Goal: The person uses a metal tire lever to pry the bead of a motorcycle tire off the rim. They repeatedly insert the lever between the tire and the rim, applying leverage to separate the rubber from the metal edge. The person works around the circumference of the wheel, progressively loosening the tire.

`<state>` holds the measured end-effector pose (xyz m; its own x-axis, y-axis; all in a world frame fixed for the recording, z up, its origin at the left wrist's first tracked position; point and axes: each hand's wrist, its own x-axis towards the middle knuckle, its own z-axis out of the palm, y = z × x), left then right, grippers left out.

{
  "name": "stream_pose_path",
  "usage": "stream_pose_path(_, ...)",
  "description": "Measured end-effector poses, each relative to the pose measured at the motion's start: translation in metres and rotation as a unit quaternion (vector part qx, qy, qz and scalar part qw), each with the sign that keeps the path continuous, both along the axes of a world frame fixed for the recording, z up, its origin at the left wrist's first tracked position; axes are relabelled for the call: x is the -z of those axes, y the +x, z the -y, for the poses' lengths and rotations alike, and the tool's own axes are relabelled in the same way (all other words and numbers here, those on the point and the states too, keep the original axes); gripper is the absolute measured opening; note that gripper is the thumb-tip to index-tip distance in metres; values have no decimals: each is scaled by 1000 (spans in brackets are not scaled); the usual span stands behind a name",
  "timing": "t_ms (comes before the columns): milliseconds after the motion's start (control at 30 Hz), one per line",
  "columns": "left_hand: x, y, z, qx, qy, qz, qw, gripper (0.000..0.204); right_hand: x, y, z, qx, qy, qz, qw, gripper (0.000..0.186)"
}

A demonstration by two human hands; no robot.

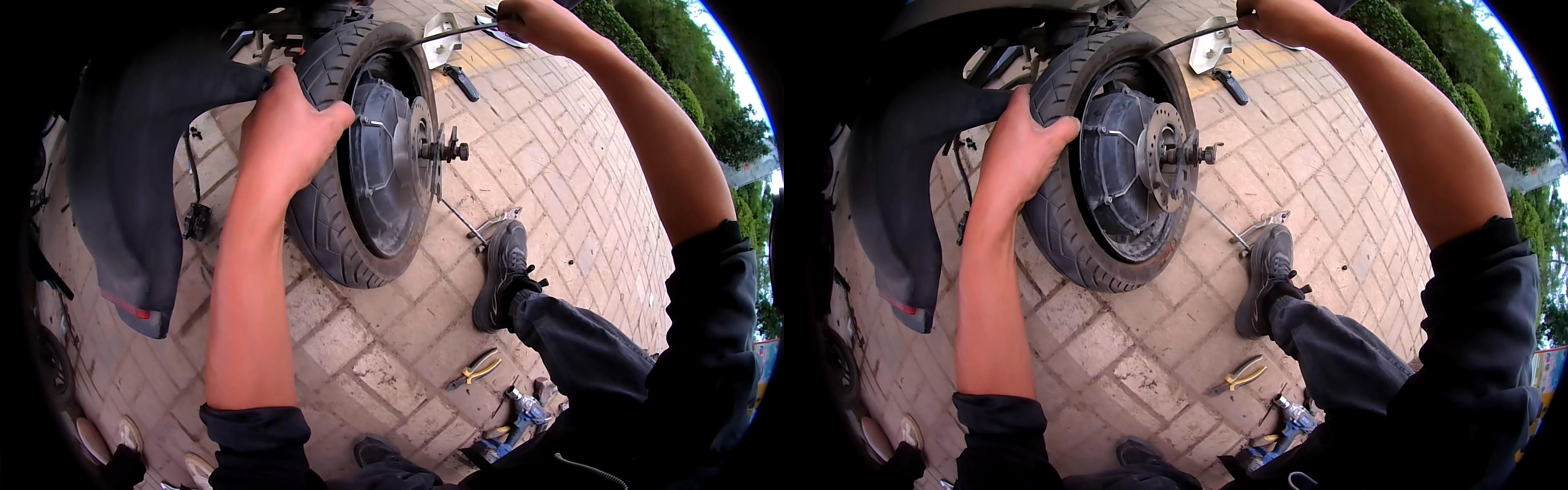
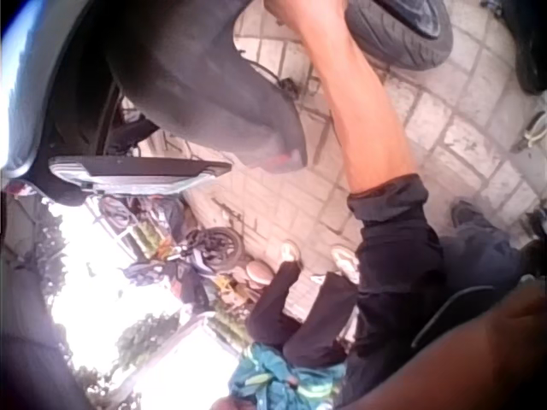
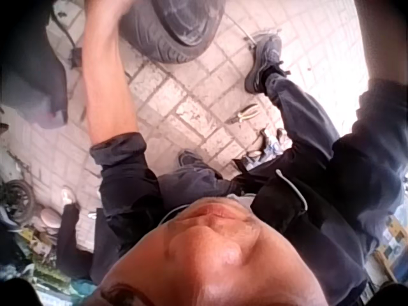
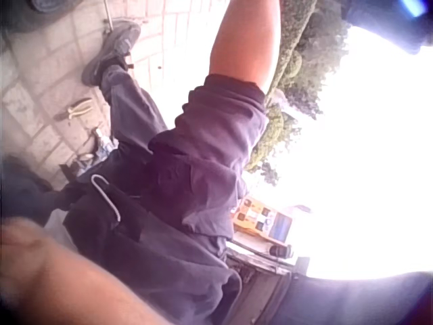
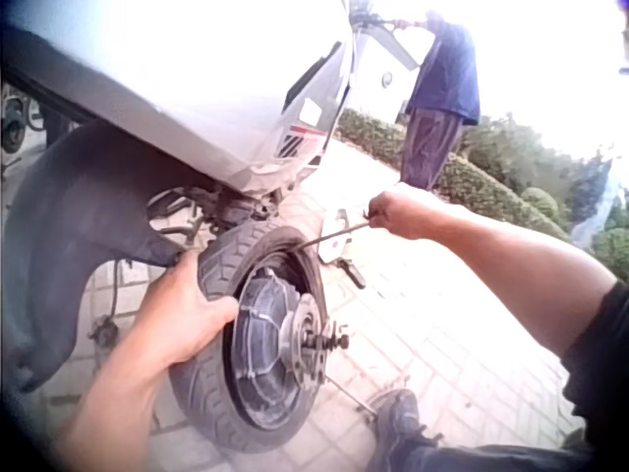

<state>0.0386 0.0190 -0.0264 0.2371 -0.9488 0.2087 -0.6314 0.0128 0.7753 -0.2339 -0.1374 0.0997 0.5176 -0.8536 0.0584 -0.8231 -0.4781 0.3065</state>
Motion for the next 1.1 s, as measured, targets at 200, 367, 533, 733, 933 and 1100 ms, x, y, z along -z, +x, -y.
stream_pose_path(200,-2,-2,-2,-5,6,-6,1000,61,-3,-9,21,-34,60,20,997,21)
stream_pose_path(367,-4,-2,-3,-3,7,-17,1000,61,-7,-4,22,-20,72,30,997,20)
stream_pose_path(533,-3,-1,-4,-10,3,-23,1000,64,-8,0,36,-27,58,22,998,19)
stream_pose_path(733,-3,-1,-6,3,33,-30,999,71,-10,7,57,-52,45,28,997,17)
stream_pose_path(933,-1,-3,-10,5,34,-46,998,74,-8,7,88,-91,69,36,993,17)
stream_pose_path(1100,-3,2,-15,7,17,-66,998,77,-9,10,87,-114,57,61,990,16)
